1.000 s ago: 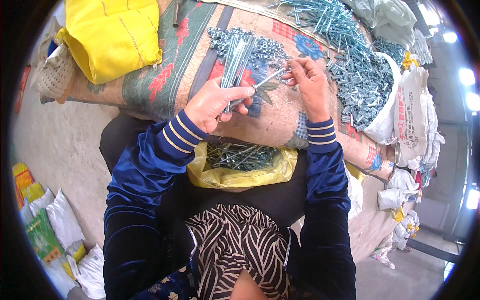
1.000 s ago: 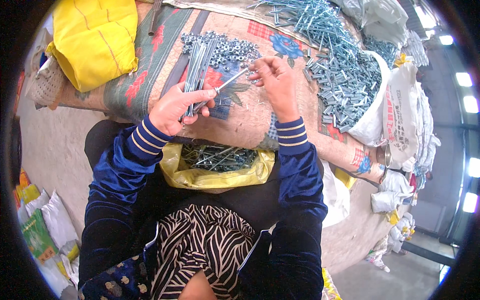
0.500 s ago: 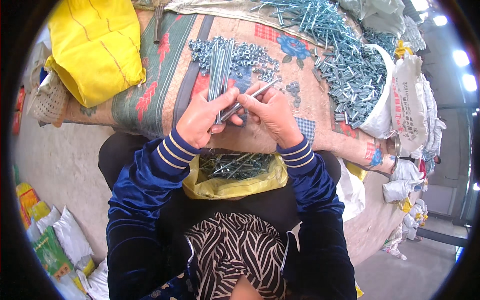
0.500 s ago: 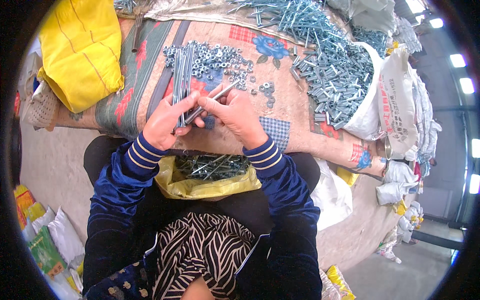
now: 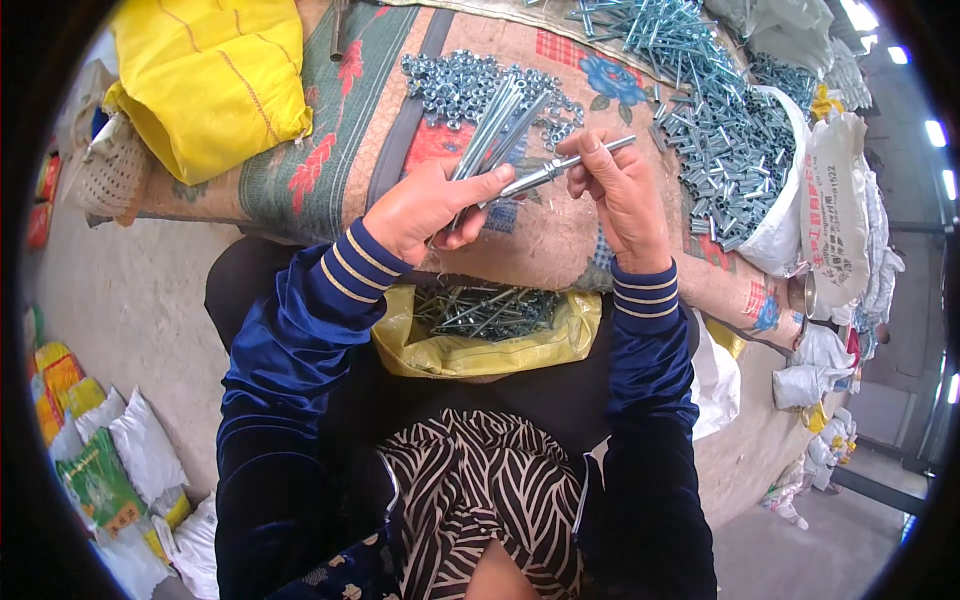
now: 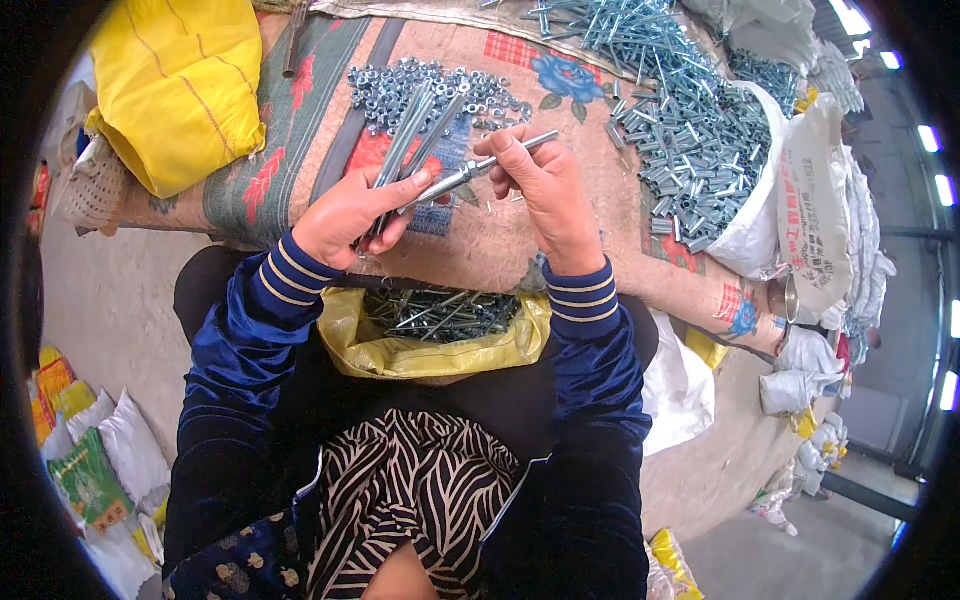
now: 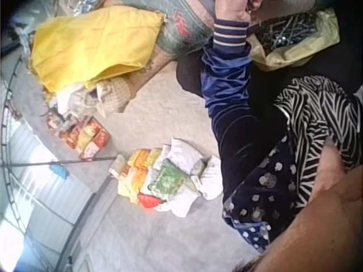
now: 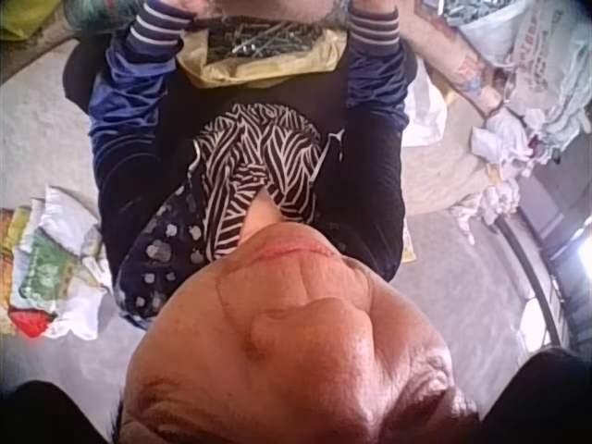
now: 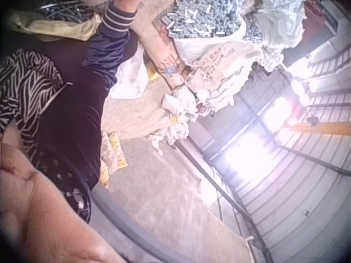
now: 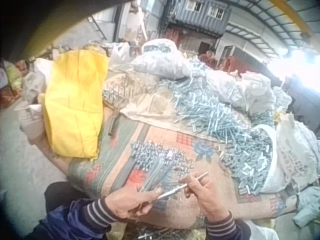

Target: Assembling washers onto long metal bolts.

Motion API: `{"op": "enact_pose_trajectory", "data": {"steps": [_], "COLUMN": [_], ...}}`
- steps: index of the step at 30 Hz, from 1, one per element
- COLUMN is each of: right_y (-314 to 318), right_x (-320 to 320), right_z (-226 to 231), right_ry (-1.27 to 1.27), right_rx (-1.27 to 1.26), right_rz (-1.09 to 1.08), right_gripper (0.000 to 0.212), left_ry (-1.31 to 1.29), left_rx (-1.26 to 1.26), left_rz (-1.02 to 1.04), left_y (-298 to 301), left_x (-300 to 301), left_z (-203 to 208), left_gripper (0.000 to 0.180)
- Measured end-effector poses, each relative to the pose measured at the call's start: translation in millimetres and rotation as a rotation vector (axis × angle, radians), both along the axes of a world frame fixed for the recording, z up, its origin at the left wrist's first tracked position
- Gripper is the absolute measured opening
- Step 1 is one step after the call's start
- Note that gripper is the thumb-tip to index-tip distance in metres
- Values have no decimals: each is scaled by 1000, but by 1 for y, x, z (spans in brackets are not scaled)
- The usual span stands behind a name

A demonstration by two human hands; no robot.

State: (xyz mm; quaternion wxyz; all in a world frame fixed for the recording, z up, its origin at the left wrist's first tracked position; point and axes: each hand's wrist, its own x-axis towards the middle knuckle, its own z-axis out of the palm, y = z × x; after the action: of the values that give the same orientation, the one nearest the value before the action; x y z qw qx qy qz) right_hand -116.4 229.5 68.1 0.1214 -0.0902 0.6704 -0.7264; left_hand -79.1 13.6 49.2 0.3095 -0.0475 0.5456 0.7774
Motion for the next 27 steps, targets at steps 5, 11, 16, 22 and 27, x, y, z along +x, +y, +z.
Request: {"op": "enact_pose_trajectory", "data": {"steps": [5, 11, 16, 22, 27], "right_y": [6, 9, 13, -8, 3], "right_x": [3, 2, 1, 1, -1], "right_z": [8, 12, 8, 5, 11], "right_ry": [14, 53, 14, 142, 127], "right_rx": [-28, 43, -55, -25, -105], "right_rz": [-18, -120, -95, -155, -28], "right_gripper": [26, 26, 25, 24, 29], "left_ry": [-19, 126, 118, 33, 171], "left_rx": [114, 22, 76, 135, 24], "left_rz": [-173, 92, 42, 67, 152], "left_y": [-1, 4, 4, 2, 13], "left_x": [2, 4, 5, 4, 10], "left_z": [7, -4, 4, -1, 1], "left_gripper": [27, 20, 23, 21, 18]}}
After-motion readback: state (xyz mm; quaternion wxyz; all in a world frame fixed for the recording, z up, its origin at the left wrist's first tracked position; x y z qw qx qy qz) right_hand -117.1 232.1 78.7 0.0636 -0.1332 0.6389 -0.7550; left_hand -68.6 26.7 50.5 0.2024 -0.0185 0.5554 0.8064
